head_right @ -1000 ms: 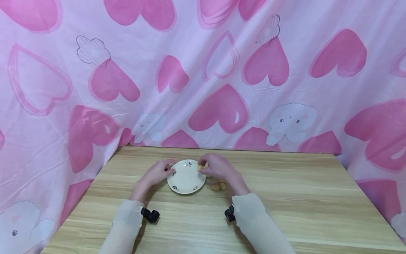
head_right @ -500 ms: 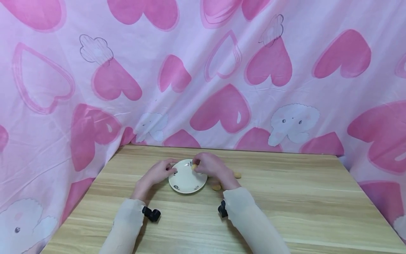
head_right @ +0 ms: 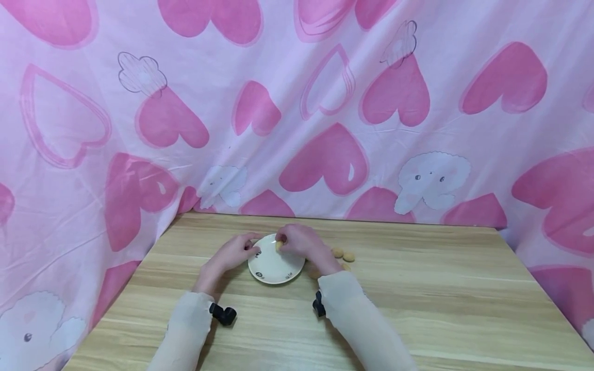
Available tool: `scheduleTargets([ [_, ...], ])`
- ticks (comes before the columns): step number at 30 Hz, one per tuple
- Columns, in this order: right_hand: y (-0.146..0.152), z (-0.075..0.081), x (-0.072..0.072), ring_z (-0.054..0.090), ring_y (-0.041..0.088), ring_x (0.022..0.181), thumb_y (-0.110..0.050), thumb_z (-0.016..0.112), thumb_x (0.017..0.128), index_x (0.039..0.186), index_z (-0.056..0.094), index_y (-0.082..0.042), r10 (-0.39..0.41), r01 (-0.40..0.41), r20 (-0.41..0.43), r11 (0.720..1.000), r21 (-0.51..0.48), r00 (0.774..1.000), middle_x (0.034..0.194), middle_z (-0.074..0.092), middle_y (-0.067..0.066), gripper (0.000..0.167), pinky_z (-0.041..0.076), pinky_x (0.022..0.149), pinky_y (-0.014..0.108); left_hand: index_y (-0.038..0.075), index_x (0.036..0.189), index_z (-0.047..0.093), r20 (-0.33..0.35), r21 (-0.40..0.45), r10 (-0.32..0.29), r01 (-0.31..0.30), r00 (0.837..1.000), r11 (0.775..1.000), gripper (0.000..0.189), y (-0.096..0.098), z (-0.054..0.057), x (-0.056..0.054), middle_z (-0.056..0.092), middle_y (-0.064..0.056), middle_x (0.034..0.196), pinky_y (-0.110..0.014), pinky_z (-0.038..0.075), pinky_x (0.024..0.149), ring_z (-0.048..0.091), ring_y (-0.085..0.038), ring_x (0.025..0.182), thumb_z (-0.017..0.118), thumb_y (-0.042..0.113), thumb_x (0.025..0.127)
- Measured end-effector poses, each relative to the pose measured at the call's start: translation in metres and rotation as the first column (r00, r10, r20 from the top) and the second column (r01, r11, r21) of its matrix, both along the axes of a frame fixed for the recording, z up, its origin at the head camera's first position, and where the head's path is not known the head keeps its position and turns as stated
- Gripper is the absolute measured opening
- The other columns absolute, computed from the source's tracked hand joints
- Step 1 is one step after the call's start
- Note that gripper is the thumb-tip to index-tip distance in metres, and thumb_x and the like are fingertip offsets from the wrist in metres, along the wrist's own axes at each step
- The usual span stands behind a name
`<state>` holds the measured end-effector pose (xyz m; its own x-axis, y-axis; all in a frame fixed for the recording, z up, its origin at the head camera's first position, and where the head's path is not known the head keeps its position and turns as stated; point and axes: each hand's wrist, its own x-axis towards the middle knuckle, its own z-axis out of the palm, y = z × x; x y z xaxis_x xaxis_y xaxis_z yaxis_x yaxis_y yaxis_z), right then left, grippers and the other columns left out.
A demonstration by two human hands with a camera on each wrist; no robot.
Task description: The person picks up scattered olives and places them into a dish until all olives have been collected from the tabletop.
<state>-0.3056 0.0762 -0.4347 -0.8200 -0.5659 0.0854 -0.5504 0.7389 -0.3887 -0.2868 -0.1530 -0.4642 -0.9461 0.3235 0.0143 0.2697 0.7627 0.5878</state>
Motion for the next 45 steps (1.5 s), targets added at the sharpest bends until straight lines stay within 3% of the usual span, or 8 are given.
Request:
scheduleTargets([
  [16,0.004,-0.004,0.001,0.064,0.015,0.102,-0.020,0.078,0.085,0.108,0.074,-0.016,0.001,-0.001,0.014,1.000,-0.023,1.000,0.103,0.072,-0.003,0.023,0.050,0.093,0.036,0.013,0.136,0.059,-0.008,-0.003,-0.009,0.009,1.000,1.000,0.042,0.002,0.000,-0.001,0.055,0.001,0.072,-0.030,0.039,0.060,0.048,-0.013,0.063,0.064,0.023,0.096],
  [35,0.041,0.011,0.020,0.064,0.017,0.095,-0.022,0.071,0.087,0.112,0.072,-0.017,-0.071,0.071,0.001,0.997,-0.039,0.998,0.103,0.069,-0.006,0.026,0.050,0.084,0.034,0.013,0.135,0.061,-0.026,-0.002,0.014,-0.014,1.000,1.000,0.041,0.000,0.000,0.000,0.060,0.001,0.079,-0.033,0.043,0.071,0.051,-0.013,0.071,0.065,0.024,0.095],
  [42,0.058,0.012,0.026,0.067,0.020,0.097,-0.020,0.072,0.089,0.111,0.073,-0.013,-0.052,0.052,-0.002,0.996,-0.075,0.999,0.102,0.071,-0.003,0.024,0.052,0.085,0.037,0.013,0.136,0.060,-0.007,0.001,0.012,-0.012,1.000,1.000,0.042,0.001,0.000,0.001,0.053,0.001,0.070,-0.031,0.038,0.061,0.046,-0.013,0.063,0.065,0.024,0.095],
  [45,0.065,0.011,0.028,0.067,0.019,0.098,-0.021,0.072,0.090,0.110,0.073,-0.013,-0.059,0.059,0.003,0.995,-0.086,0.998,0.102,0.072,-0.003,0.022,0.052,0.086,0.038,0.013,0.136,0.060,-0.012,-0.004,0.007,-0.007,1.000,1.000,0.043,0.002,0.000,0.001,0.054,0.001,0.073,-0.031,0.039,0.064,0.047,-0.013,0.065,0.065,0.025,0.095],
])
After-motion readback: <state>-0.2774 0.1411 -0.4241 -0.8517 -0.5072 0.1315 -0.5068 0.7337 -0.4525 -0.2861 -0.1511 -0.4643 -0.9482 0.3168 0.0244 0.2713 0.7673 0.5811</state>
